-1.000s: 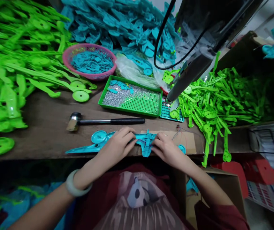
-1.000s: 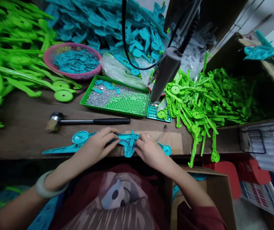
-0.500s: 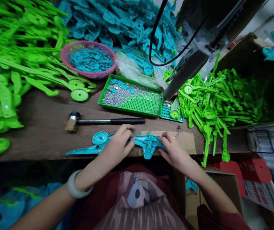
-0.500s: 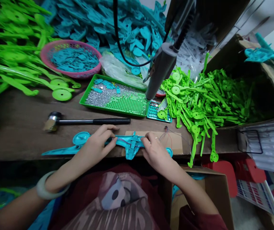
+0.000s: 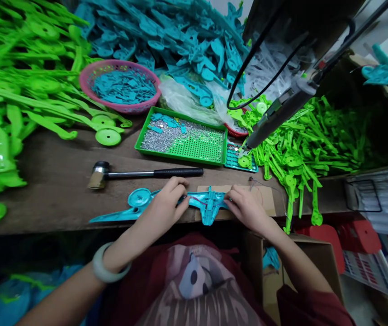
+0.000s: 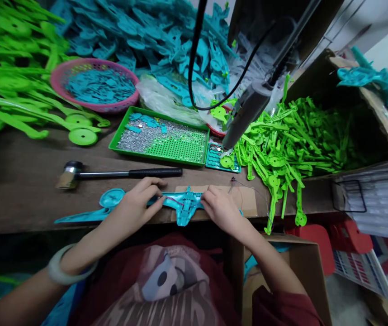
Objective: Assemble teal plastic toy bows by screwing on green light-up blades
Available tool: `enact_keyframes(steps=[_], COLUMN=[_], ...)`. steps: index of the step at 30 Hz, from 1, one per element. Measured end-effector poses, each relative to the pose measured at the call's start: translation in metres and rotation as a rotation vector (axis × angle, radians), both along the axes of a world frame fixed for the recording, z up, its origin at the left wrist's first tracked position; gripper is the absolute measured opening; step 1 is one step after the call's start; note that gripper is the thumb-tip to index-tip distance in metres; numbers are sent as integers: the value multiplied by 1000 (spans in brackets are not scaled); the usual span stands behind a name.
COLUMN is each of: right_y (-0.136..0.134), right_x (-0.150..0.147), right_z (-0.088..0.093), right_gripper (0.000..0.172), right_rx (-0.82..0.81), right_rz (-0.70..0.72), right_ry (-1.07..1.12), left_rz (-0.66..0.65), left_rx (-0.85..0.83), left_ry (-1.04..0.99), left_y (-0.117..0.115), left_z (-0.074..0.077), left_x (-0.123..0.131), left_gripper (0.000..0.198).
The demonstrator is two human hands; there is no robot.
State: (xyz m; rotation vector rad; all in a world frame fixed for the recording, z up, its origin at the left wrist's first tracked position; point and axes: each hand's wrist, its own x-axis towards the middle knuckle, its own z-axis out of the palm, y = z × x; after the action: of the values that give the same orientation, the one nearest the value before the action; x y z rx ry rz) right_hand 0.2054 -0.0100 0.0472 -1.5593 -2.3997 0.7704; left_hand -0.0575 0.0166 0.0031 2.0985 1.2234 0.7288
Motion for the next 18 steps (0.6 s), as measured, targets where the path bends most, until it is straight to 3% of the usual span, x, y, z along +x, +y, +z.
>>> enact_keyframes(steps=[5,8,11,18], right_y=[-2,-2,-3,-7], right_x=[-5,-3,-1,4], right_z=[-14,-14,-10,-3], right_gripper=[15,18,22,33], right_rx=[-5,-1,-1,24], right_rz=[81,70,147,273], right_ry=[-38,-41,-62,-127], left_rz=[-57,-143,-200,-137], left_rx=[-92,-164,-188,-184], left_ry=[-46,-56,-69,-51], left_y=[4,8,9,9], left_z=[6,10,12,10], left_x=[-9,-15,-16,-16], left_gripper=[18,20,23,21])
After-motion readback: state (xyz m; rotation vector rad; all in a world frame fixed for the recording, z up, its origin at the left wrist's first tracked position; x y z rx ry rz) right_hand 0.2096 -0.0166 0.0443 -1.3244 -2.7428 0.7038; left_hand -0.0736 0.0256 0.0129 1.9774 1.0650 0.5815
